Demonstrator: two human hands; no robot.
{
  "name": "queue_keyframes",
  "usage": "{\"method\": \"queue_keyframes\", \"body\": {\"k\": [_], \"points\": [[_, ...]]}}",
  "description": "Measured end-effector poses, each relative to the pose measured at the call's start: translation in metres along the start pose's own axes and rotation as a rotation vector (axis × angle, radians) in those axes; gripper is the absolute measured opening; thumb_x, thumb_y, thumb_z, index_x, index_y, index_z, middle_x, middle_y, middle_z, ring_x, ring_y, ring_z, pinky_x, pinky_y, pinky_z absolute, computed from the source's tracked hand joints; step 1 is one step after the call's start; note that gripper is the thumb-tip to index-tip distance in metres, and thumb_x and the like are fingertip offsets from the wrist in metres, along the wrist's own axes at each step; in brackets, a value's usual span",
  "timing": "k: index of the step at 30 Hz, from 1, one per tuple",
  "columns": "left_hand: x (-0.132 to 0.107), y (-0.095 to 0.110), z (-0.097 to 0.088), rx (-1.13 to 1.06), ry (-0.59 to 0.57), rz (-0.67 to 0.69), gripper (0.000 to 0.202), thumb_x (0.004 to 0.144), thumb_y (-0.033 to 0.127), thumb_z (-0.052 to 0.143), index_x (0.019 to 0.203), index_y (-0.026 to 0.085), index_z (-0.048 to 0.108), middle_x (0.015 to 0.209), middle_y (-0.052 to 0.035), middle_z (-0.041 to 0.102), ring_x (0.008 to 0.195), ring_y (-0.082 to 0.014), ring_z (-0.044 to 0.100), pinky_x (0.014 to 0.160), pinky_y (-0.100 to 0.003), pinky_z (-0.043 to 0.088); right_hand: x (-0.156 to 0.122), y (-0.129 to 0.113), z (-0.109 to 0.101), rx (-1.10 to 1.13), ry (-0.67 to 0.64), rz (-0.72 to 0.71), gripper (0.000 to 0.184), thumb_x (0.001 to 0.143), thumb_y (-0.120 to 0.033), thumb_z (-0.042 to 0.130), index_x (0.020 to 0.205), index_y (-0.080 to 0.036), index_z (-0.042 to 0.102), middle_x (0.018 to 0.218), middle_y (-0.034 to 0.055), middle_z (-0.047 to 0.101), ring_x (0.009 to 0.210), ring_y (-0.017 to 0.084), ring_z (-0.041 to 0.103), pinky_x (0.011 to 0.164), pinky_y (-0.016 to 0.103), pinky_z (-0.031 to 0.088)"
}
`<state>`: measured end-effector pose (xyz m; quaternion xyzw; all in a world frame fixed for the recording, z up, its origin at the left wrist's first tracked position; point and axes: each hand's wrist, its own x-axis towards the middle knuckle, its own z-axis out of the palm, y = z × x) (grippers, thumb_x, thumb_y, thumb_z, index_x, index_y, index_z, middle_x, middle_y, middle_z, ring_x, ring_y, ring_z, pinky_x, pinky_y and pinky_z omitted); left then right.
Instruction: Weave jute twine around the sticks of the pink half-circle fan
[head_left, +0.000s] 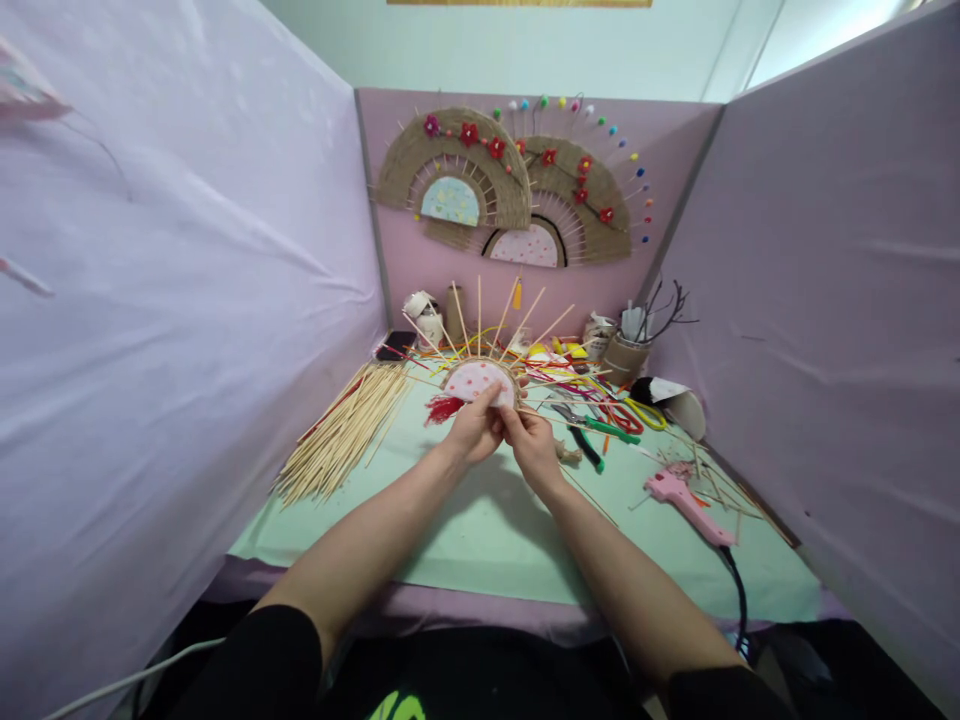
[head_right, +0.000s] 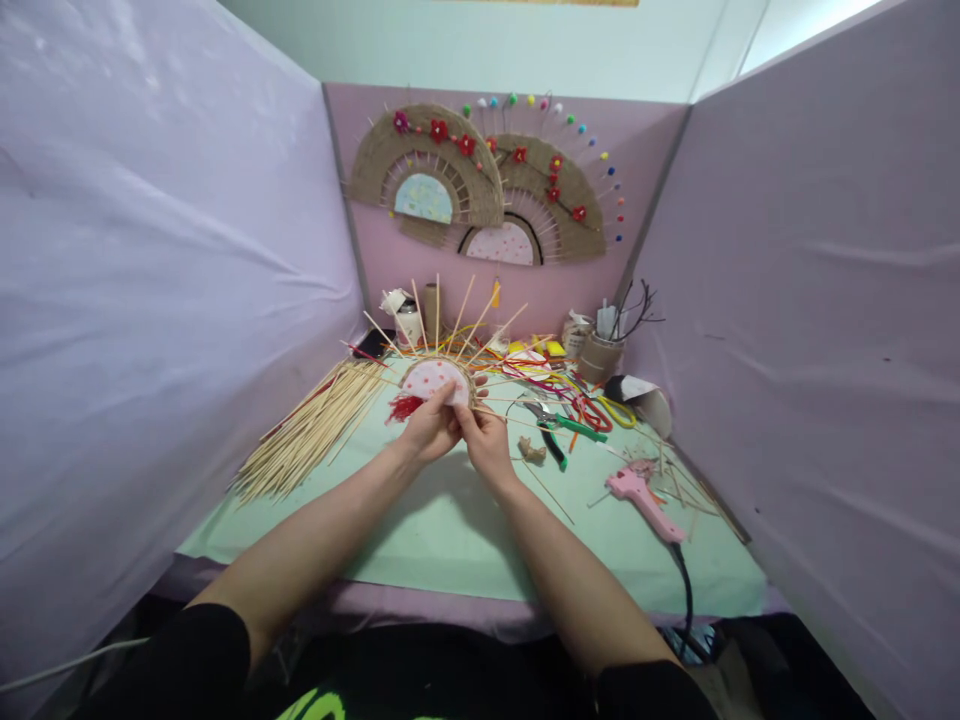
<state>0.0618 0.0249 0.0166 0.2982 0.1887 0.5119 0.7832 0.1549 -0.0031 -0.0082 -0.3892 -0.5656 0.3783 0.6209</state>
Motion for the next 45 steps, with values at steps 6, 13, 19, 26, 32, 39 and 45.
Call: {"method": "queue_keyframes", "body": {"k": [6, 13, 19, 26, 32, 39, 45], "points": [[0.001, 0.006, -0.014, -0.213, 0.031, 0.054, 0.021, 0.085, 0.035, 0.057, 0.092, 0.016, 0.065, 0.085, -0.0043, 0.067, 0.076, -0.0149, 0.06, 0.07, -0.029, 0.044, 0.005, 0.014, -0.006, -0.001, 0.056, -0.025, 0.036, 0.08, -0.043, 0.059, 0.106, -0.018, 0.057, 0.067, -0.0008, 0.059, 0.058, 0.012, 0.048, 0.054, 0.023, 0.039], [-0.007, 0.01, -0.021, -0.214, -0.024, 0.061, 0.027, 0.085, 0.039, 0.058, 0.103, 0.02, 0.064, 0.078, -0.0025, 0.065, 0.072, -0.0155, 0.059, 0.073, -0.031, 0.044, 0.002, 0.017, -0.01, -0.081, 0.011, -0.041, 0.03, 0.08, -0.043, 0.059, 0.093, -0.017, 0.067, 0.072, 0.0024, 0.061, 0.058, 0.011, 0.047, 0.054, 0.024, 0.038], [-0.006, 0.009, -0.024, -0.214, -0.032, 0.052, 0.026, 0.087, 0.039, 0.055, 0.1, 0.019, 0.065, 0.079, -0.0036, 0.066, 0.074, -0.016, 0.061, 0.075, -0.032, 0.044, 0.002, 0.015, -0.012, -0.113, 0.026, -0.049, 0.032, 0.08, -0.044, 0.059, 0.091, -0.016, 0.068, 0.069, 0.003, 0.061, 0.06, 0.013, 0.05, 0.054, 0.025, 0.039], [-0.004, 0.009, -0.028, -0.201, -0.037, 0.064, 0.026, 0.084, 0.035, 0.059, 0.103, 0.017, 0.064, 0.079, -0.0042, 0.067, 0.074, -0.0151, 0.062, 0.073, -0.029, 0.046, 0.002, 0.011, -0.013, -0.086, 0.007, -0.013, 0.028, 0.076, -0.042, 0.063, 0.088, -0.017, 0.068, 0.069, 0.002, 0.059, 0.06, 0.012, 0.048, 0.054, 0.025, 0.038], [-0.006, 0.013, -0.027, -0.209, -0.014, 0.103, 0.024, 0.084, 0.027, 0.061, 0.104, 0.016, 0.063, 0.081, -0.0046, 0.068, 0.076, -0.0144, 0.064, 0.079, -0.031, 0.049, 0.012, 0.012, -0.025, 0.037, -0.056, 0.11, 0.027, 0.071, -0.04, 0.068, 0.087, -0.018, 0.065, 0.06, -0.003, 0.048, 0.052, 0.009, 0.039, 0.047, 0.022, 0.029], [-0.005, 0.021, -0.029, -0.183, 0.051, 0.192, 0.015, 0.08, 0.025, 0.065, 0.091, 0.014, 0.062, 0.079, -0.0041, 0.068, 0.073, -0.0136, 0.063, 0.077, -0.031, 0.05, 0.028, 0.003, -0.081, -0.063, -0.226, 0.38, 0.037, 0.062, -0.045, 0.075, 0.082, -0.015, 0.064, 0.052, -0.0072, 0.038, 0.044, 0.005, 0.026, 0.042, 0.021, 0.019], [-0.006, 0.021, -0.026, -0.114, 0.065, 0.239, 0.02, 0.077, 0.02, 0.068, 0.095, 0.014, 0.062, 0.082, -0.0029, 0.068, 0.076, -0.0133, 0.063, 0.081, -0.033, 0.049, 0.035, -0.005, -0.103, 0.046, 0.002, 0.218, 0.036, 0.062, -0.048, 0.073, 0.07, -0.018, 0.056, 0.052, -0.0068, 0.037, 0.044, 0.005, 0.027, 0.041, 0.022, 0.018]]}}
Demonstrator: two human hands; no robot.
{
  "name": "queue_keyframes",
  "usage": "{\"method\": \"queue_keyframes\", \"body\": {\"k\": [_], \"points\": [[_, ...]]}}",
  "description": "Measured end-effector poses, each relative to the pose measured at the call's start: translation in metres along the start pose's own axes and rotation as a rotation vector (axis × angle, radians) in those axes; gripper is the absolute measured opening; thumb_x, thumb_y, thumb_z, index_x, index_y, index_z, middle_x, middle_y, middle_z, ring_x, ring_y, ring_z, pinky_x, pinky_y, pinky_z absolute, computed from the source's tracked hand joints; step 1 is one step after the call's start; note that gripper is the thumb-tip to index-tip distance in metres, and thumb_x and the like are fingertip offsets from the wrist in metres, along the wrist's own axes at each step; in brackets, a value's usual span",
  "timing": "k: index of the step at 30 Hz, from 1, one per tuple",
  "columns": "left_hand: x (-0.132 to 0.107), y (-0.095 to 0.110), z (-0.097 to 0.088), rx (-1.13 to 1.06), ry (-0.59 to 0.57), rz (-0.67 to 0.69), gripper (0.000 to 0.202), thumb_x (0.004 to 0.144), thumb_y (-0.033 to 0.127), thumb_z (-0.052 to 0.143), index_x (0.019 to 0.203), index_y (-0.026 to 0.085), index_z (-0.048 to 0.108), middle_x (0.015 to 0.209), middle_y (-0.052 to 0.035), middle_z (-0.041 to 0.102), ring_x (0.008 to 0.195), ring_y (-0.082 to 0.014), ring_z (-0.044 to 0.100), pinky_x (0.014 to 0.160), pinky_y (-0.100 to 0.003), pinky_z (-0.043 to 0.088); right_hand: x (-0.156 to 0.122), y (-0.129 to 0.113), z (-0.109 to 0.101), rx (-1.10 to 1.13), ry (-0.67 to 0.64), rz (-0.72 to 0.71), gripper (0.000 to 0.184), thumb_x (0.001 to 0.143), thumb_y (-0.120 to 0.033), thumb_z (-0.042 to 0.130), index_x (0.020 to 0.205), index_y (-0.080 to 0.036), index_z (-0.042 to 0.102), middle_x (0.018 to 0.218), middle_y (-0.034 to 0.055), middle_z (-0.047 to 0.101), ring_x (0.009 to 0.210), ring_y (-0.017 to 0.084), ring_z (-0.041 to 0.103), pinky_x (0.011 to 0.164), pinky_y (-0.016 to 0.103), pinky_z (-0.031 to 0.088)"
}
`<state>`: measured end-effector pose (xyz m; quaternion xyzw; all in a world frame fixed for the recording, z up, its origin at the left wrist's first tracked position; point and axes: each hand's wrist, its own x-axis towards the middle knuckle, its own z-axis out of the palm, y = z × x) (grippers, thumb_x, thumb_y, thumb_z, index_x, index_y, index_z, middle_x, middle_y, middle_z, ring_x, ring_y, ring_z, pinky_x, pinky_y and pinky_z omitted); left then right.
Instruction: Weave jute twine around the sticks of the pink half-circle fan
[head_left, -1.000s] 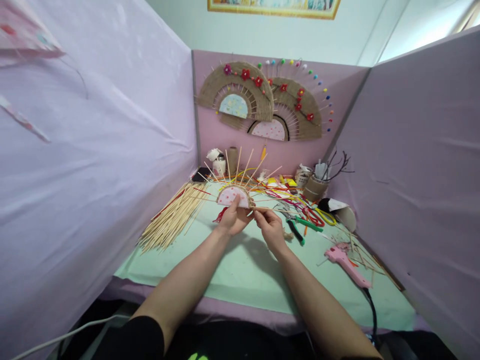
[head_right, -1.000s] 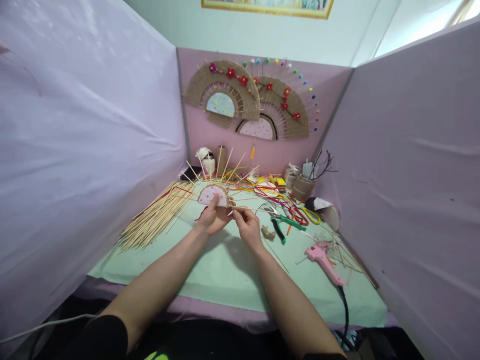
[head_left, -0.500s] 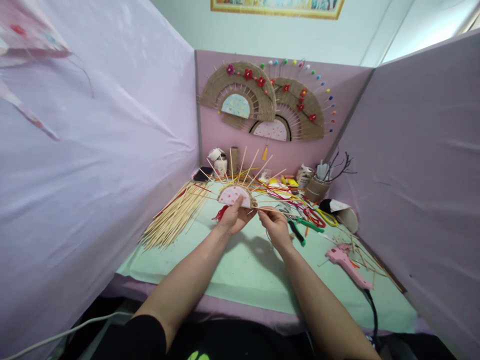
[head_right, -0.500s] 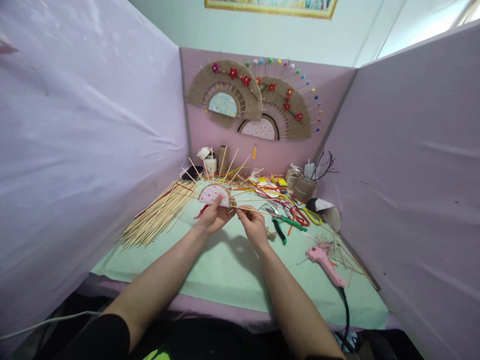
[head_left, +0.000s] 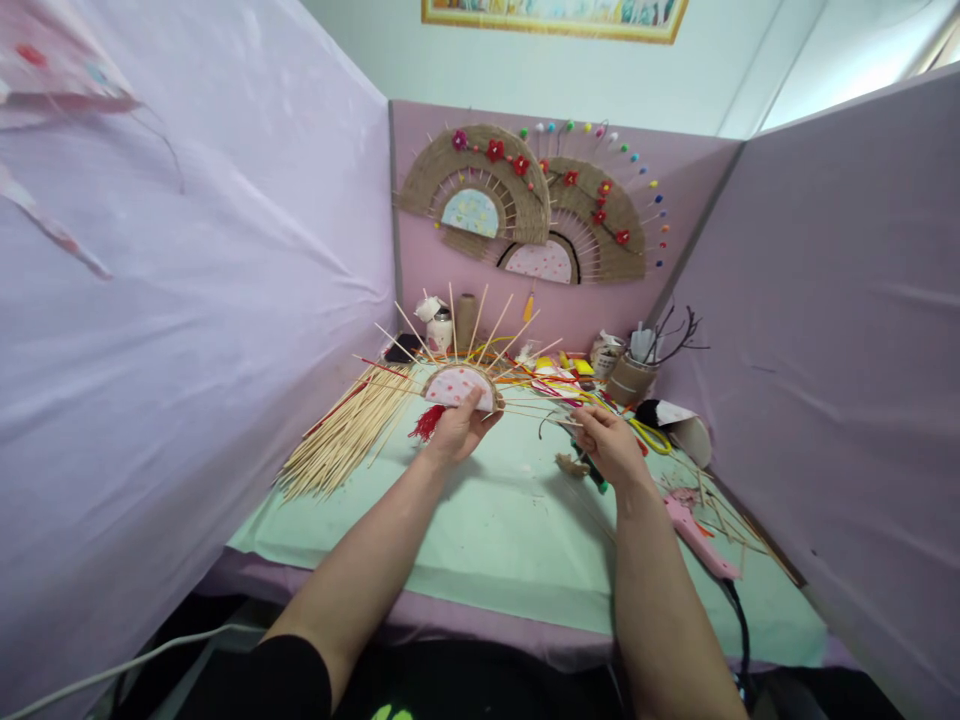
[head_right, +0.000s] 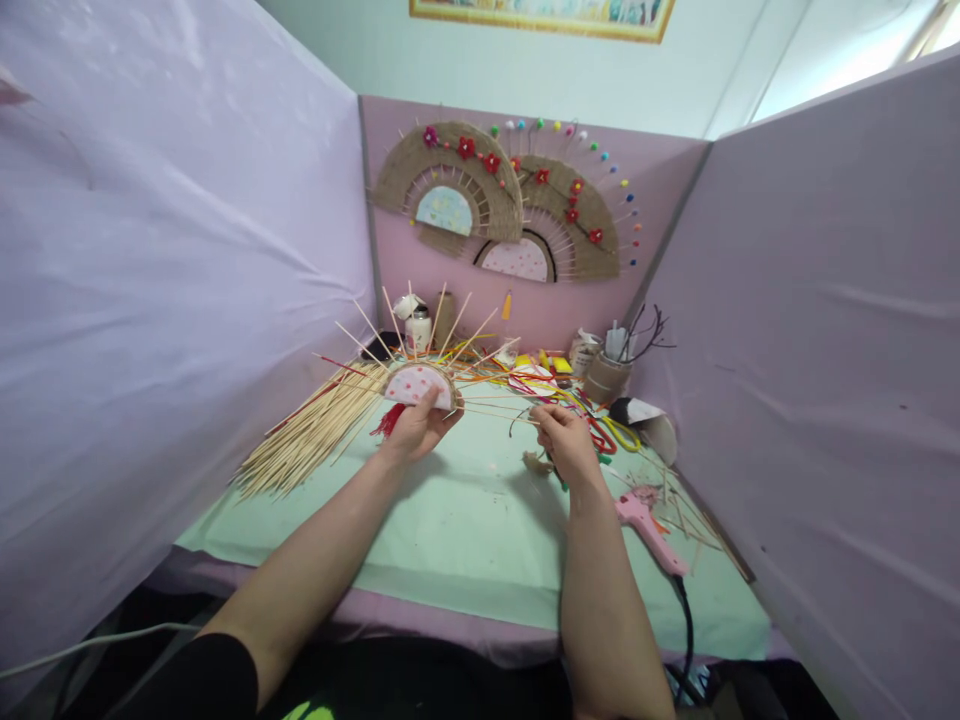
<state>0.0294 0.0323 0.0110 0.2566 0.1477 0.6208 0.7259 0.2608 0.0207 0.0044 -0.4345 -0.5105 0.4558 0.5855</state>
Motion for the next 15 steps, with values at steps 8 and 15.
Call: {"method": "queue_keyframes", "body": {"k": [8, 15], "points": [[0.003, 0.0, -0.003, 0.038, 0.084, 0.085, 0.024, 0.073, 0.022, 0.073, 0.093, 0.018, 0.061, 0.082, 0.0005, 0.066, 0.077, -0.0102, 0.06, 0.068, -0.023, 0.045, -0.016, -0.007, 0.003, -0.108, -0.09, -0.066, 0.032, 0.066, -0.047, 0.072, 0.068, -0.018, 0.057, 0.05, -0.0052, 0.04, 0.045, 0.007, 0.032, 0.041, 0.022, 0.024], [0.003, 0.001, -0.004, -0.099, 0.025, 0.008, 0.023, 0.073, 0.03, 0.073, 0.085, 0.015, 0.061, 0.08, -0.0013, 0.064, 0.075, -0.0113, 0.059, 0.073, -0.027, 0.047, -0.03, 0.0, 0.053, -0.32, -0.673, 0.08, 0.029, 0.069, -0.043, 0.07, 0.066, -0.015, 0.063, 0.055, -0.0033, 0.051, 0.051, 0.008, 0.04, 0.049, 0.022, 0.031]]}}
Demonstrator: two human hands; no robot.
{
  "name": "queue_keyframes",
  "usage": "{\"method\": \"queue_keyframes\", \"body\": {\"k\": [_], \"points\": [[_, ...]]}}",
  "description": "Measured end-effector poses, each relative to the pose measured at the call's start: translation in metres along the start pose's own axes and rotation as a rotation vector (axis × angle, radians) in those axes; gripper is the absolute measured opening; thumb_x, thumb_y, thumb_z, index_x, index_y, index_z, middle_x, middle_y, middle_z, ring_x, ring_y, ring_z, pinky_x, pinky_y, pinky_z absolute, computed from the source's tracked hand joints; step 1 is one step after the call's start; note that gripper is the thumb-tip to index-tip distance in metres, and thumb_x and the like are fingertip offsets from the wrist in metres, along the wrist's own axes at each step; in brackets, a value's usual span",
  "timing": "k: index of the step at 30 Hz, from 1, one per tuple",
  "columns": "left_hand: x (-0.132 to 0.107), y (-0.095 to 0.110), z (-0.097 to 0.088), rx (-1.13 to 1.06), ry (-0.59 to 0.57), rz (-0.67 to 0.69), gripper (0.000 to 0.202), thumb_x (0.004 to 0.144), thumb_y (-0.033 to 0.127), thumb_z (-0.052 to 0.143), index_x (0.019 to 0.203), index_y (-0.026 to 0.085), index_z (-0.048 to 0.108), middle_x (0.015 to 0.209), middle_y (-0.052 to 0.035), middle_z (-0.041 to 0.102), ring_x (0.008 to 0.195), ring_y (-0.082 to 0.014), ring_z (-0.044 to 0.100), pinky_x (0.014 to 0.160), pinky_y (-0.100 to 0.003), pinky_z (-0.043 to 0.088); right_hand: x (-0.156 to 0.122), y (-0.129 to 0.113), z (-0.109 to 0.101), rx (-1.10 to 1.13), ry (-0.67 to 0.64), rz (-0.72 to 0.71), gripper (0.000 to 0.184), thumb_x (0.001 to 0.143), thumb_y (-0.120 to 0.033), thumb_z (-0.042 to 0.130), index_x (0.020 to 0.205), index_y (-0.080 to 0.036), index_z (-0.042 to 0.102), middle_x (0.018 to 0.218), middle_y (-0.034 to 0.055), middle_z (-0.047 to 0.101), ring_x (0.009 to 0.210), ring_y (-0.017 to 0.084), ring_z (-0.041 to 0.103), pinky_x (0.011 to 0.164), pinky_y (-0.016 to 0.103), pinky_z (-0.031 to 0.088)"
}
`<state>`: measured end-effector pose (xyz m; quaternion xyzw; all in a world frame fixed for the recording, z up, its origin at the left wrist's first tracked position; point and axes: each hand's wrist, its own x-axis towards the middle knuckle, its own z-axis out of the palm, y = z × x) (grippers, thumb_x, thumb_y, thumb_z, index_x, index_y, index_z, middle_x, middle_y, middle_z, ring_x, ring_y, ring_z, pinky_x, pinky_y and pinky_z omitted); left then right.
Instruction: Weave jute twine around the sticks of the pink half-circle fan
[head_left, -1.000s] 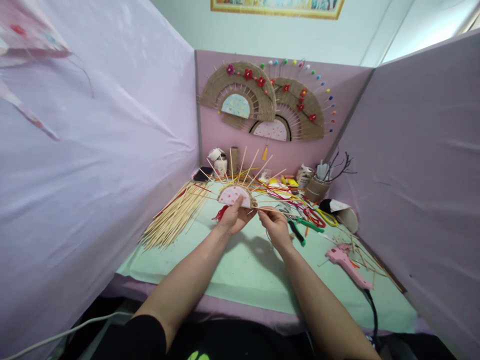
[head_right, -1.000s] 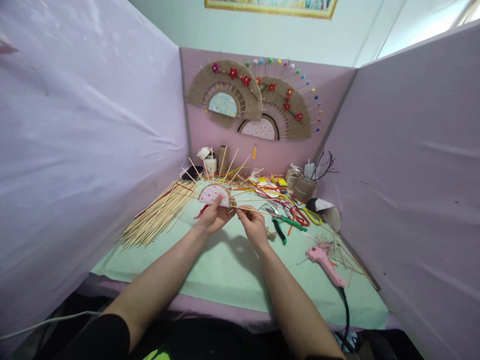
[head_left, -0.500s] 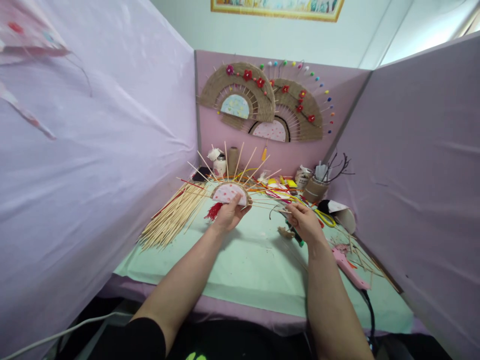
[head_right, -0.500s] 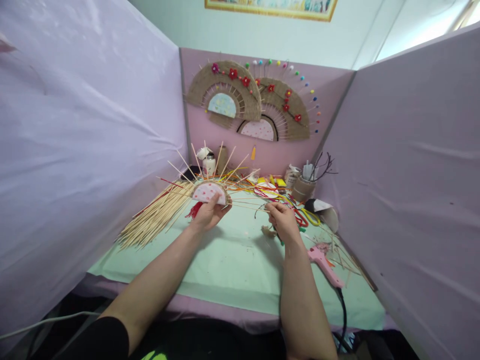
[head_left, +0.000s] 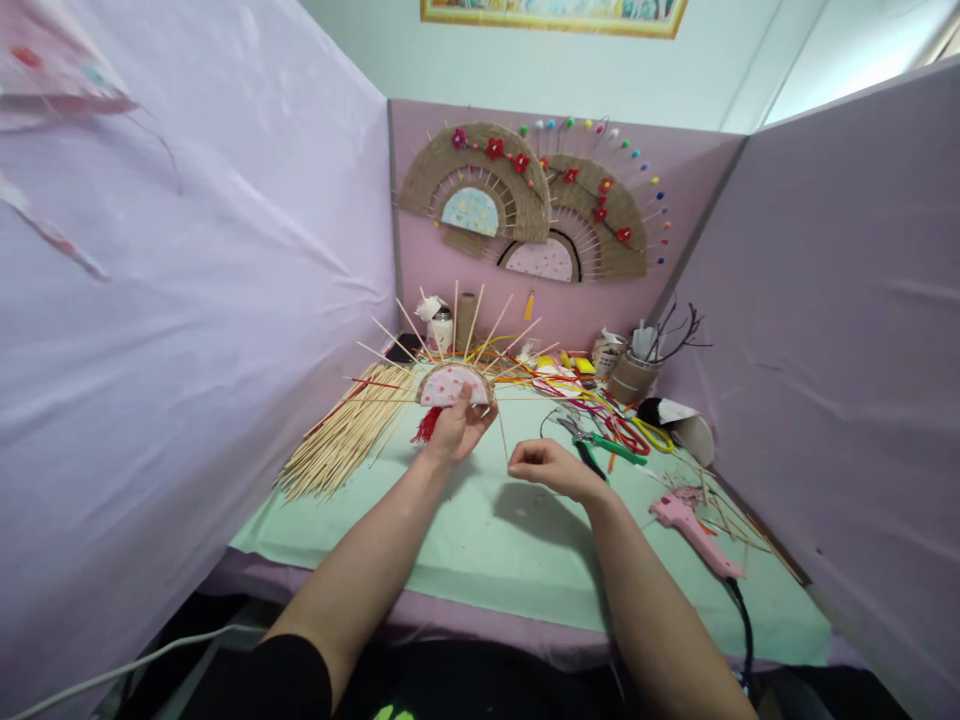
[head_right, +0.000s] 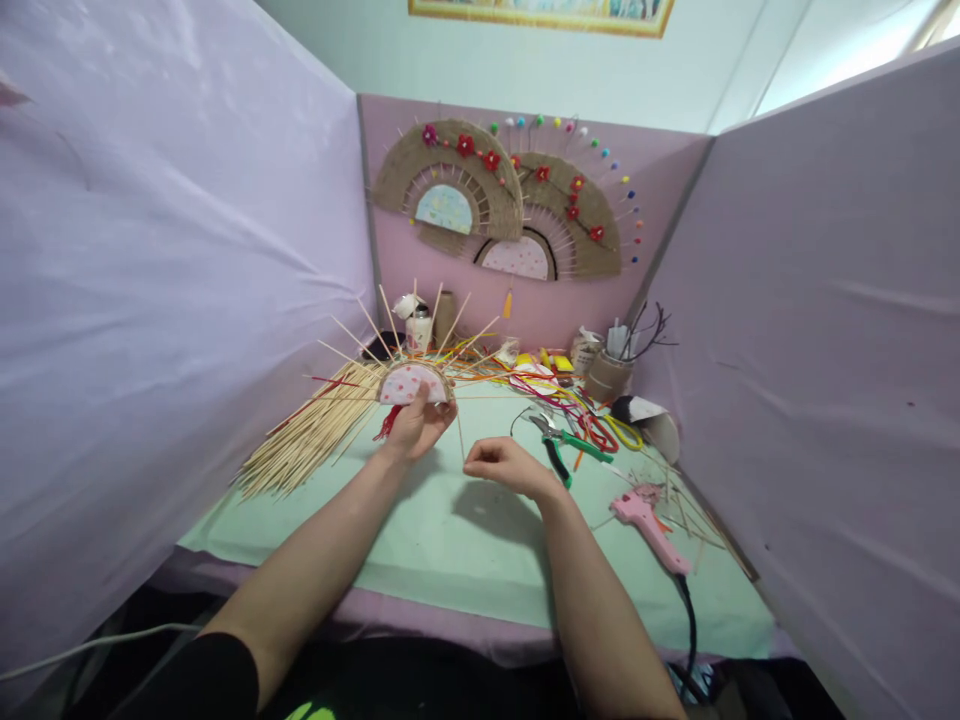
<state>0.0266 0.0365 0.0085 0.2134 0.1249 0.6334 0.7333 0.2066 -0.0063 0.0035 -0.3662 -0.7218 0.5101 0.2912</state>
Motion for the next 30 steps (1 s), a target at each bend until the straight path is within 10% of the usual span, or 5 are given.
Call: {"method": "queue_keyframes", "body": {"k": [6, 18, 30], "points": [[-0.007, -0.008, 0.003, 0.054, -0.043, -0.17, 0.028, 0.074, 0.037, 0.072, 0.086, 0.014, 0.062, 0.078, -0.0033, 0.065, 0.07, -0.0129, 0.06, 0.069, -0.026, 0.046, 0.012, 0.013, 0.015, -0.102, -0.023, 0.017, 0.025, 0.073, -0.041, 0.064, 0.067, -0.016, 0.062, 0.054, -0.0043, 0.05, 0.05, 0.008, 0.039, 0.046, 0.02, 0.029], [-0.009, -0.01, 0.003, 0.073, -0.002, -0.295, 0.022, 0.079, 0.033, 0.067, 0.093, 0.016, 0.064, 0.073, -0.0018, 0.065, 0.062, -0.0106, 0.057, 0.066, -0.028, 0.047, 0.021, 0.035, -0.015, -0.285, 0.804, -0.012, 0.026, 0.072, -0.043, 0.058, 0.061, -0.019, 0.054, 0.055, -0.0008, 0.052, 0.053, 0.013, 0.041, 0.052, 0.026, 0.031], [-0.008, -0.016, 0.005, 0.101, 0.047, -0.353, 0.018, 0.082, 0.023, 0.063, 0.096, 0.012, 0.062, 0.084, -0.0073, 0.067, 0.071, -0.0131, 0.063, 0.069, -0.028, 0.053, 0.015, 0.027, -0.022, -0.15, 0.913, -0.065, 0.035, 0.07, -0.052, 0.06, 0.064, -0.018, 0.055, 0.058, 0.0002, 0.052, 0.054, 0.013, 0.042, 0.053, 0.026, 0.033]]}}
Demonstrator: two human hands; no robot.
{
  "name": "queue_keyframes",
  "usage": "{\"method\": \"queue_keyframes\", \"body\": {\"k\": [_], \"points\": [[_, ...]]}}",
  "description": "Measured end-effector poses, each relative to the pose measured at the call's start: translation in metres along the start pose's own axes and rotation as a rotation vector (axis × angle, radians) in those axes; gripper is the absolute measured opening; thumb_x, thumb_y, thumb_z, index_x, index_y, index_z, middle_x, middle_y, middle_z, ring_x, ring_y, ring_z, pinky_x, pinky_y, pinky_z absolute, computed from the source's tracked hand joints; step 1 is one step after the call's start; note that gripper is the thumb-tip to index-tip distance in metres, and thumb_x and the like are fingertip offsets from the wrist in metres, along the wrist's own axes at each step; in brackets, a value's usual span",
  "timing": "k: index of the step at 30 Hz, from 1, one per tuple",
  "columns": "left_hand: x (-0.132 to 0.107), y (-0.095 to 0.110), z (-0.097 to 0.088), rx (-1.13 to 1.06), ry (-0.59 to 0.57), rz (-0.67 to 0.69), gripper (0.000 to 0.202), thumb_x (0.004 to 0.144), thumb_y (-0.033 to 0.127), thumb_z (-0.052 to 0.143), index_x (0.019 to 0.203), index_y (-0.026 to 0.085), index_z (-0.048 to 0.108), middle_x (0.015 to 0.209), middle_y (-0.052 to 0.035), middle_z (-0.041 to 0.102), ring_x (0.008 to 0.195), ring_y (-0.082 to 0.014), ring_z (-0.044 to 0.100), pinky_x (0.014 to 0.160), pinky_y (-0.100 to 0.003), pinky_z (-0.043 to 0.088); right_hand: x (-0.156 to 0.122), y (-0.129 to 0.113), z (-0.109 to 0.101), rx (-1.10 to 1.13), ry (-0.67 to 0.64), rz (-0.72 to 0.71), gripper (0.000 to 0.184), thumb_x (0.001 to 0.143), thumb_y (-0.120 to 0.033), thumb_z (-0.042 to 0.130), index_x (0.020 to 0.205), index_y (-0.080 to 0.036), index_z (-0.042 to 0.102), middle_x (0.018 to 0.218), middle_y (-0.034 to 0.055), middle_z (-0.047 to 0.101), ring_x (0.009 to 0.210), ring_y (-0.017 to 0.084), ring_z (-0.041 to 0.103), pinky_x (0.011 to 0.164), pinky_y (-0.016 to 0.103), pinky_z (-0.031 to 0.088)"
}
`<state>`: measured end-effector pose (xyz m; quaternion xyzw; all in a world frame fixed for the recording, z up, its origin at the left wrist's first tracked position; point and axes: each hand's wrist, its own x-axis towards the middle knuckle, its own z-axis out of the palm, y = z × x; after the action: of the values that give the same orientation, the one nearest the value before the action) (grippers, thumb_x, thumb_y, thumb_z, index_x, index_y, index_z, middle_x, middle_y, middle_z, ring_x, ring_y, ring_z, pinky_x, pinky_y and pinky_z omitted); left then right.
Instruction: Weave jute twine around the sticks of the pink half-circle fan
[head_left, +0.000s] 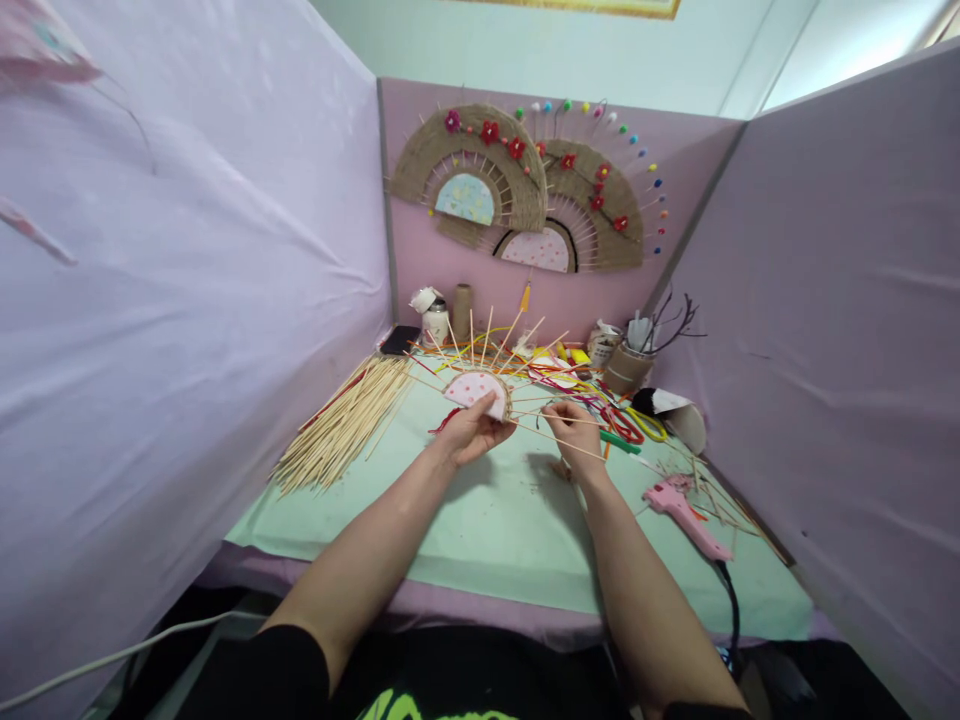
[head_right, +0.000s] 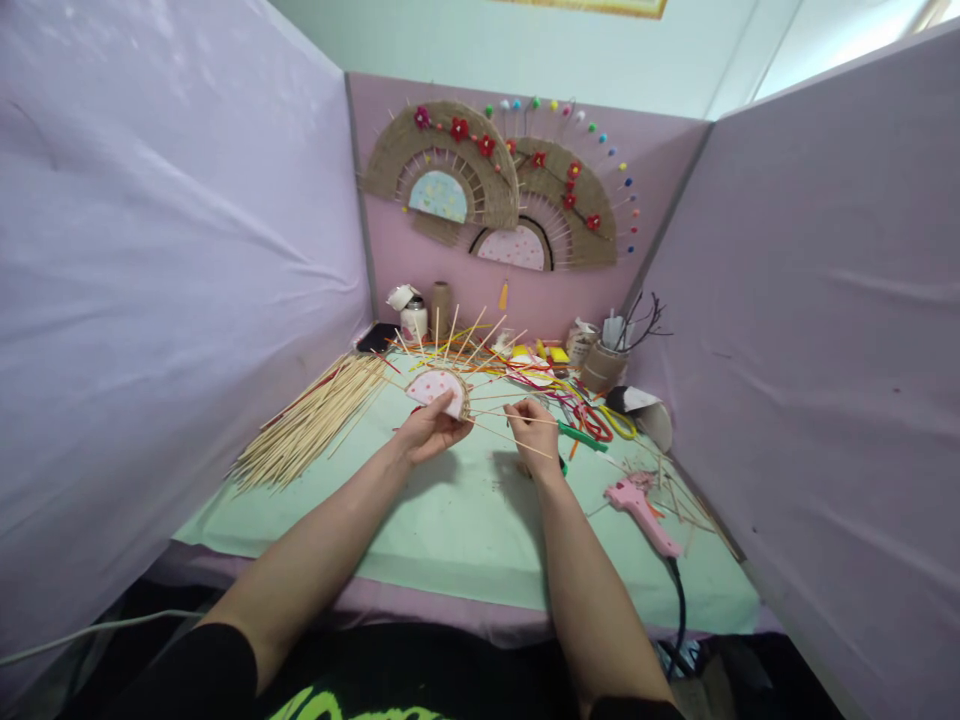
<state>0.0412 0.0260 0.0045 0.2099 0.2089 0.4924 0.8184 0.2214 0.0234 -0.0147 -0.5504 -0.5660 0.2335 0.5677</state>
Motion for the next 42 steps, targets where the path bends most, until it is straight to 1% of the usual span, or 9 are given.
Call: {"method": "queue_keyframes", "body": {"k": [6, 11, 14, 18, 23, 29, 34, 38, 42], "points": [[0.0, 0.008, -0.003, 0.005, 0.019, 0.058, 0.011, 0.083, 0.018, 0.062, 0.093, 0.013, 0.061, 0.081, -0.0056, 0.066, 0.072, -0.0124, 0.062, 0.071, -0.028, 0.054, 0.005, 0.004, -0.009, 0.0, -0.011, 0.026, 0.033, 0.067, -0.05, 0.065, 0.067, -0.017, 0.059, 0.057, -0.001, 0.053, 0.052, 0.011, 0.039, 0.05, 0.025, 0.03], [0.0, 0.013, -0.007, 0.008, 0.025, 0.098, 0.012, 0.08, 0.016, 0.065, 0.09, 0.014, 0.059, 0.077, -0.0034, 0.065, 0.069, -0.0115, 0.063, 0.071, -0.028, 0.056, 0.011, 0.006, -0.032, 0.026, -0.241, 0.04, 0.036, 0.062, -0.047, 0.072, 0.075, -0.015, 0.065, 0.066, 0.0027, 0.06, 0.059, 0.013, 0.046, 0.053, 0.026, 0.034], [0.001, 0.015, -0.008, 0.001, 0.02, 0.133, 0.013, 0.079, 0.015, 0.065, 0.09, 0.014, 0.058, 0.076, -0.0028, 0.065, 0.068, -0.0109, 0.062, 0.071, -0.028, 0.056, 0.012, 0.006, -0.046, -0.014, -0.32, 0.098, 0.035, 0.062, -0.046, 0.073, 0.073, -0.014, 0.066, 0.067, 0.0028, 0.059, 0.059, 0.012, 0.045, 0.053, 0.025, 0.033], [0.002, 0.017, -0.007, 0.004, 0.067, 0.172, 0.012, 0.078, 0.013, 0.066, 0.087, 0.014, 0.058, 0.074, -0.0019, 0.063, 0.067, -0.0102, 0.06, 0.071, -0.029, 0.056, 0.009, -0.001, -0.06, 0.002, -0.328, 0.131, 0.032, 0.063, -0.044, 0.073, 0.073, -0.015, 0.065, 0.062, 0.0008, 0.056, 0.055, 0.011, 0.043, 0.051, 0.025, 0.032], [0.005, 0.015, -0.007, 0.057, 0.146, 0.18, 0.011, 0.077, 0.013, 0.066, 0.084, 0.014, 0.057, 0.072, -0.0011, 0.062, 0.067, -0.0102, 0.06, 0.073, -0.03, 0.056, 0.006, -0.005, -0.068, 0.176, -0.256, 0.031, 0.029, 0.066, -0.043, 0.073, 0.075, -0.017, 0.066, 0.062, 0.0001, 0.056, 0.056, 0.011, 0.046, 0.052, 0.025, 0.036], [0.004, 0.015, -0.006, 0.123, 0.128, 0.088, 0.005, 0.084, 0.013, 0.058, 0.088, 0.013, 0.06, 0.072, -0.0023, 0.064, 0.066, -0.0107, 0.061, 0.07, -0.029, 0.055, 0.012, 0.008, -0.063, 0.279, -0.134, -0.013, 0.024, 0.066, -0.04, 0.074, 0.075, -0.02, 0.066, 0.063, -0.002, 0.056, 0.054, 0.01, 0.046, 0.051, 0.024, 0.036], [-0.006, 0.016, -0.002, 0.144, 0.035, -0.099, 0.013, 0.084, 0.016, 0.059, 0.096, 0.013, 0.062, 0.077, -0.0047, 0.067, 0.066, -0.0115, 0.063, 0.065, -0.026, 0.054, 0.014, 0.009, -0.054, 0.239, -0.175, 0.06, 0.028, 0.067, -0.044, 0.073, 0.074, -0.018, 0.065, 0.059, -0.0023, 0.055, 0.05, 0.009, 0.043, 0.048, 0.024, 0.033], [-0.01, 0.007, -0.001, 0.187, -0.033, -0.239, 0.013, 0.082, 0.018, 0.063, 0.093, 0.012, 0.062, 0.073, -0.0054, 0.067, 0.063, -0.0125, 0.063, 0.063, -0.026, 0.054, 0.011, 0.004, -0.04, 0.182, -0.108, 0.014, 0.029, 0.066, -0.044, 0.073, 0.074, -0.017, 0.066, 0.065, 0.0005, 0.059, 0.057, 0.011, 0.047, 0.052, 0.025, 0.034], [-0.013, -0.006, 0.001, 0.236, -0.077, -0.309, 0.014, 0.078, 0.018, 0.067, 0.09, 0.011, 0.062, 0.076, -0.007, 0.068, 0.065, -0.0139, 0.065, 0.064, -0.027, 0.054, 0.011, 0.003, -0.028, 0.153, -0.041, 0.0, 0.031, 0.064, -0.045, 0.073, 0.07, -0.016, 0.064, 0.061, -0.0003, 0.056, 0.056, 0.011, 0.044, 0.052, 0.025, 0.033]]}}
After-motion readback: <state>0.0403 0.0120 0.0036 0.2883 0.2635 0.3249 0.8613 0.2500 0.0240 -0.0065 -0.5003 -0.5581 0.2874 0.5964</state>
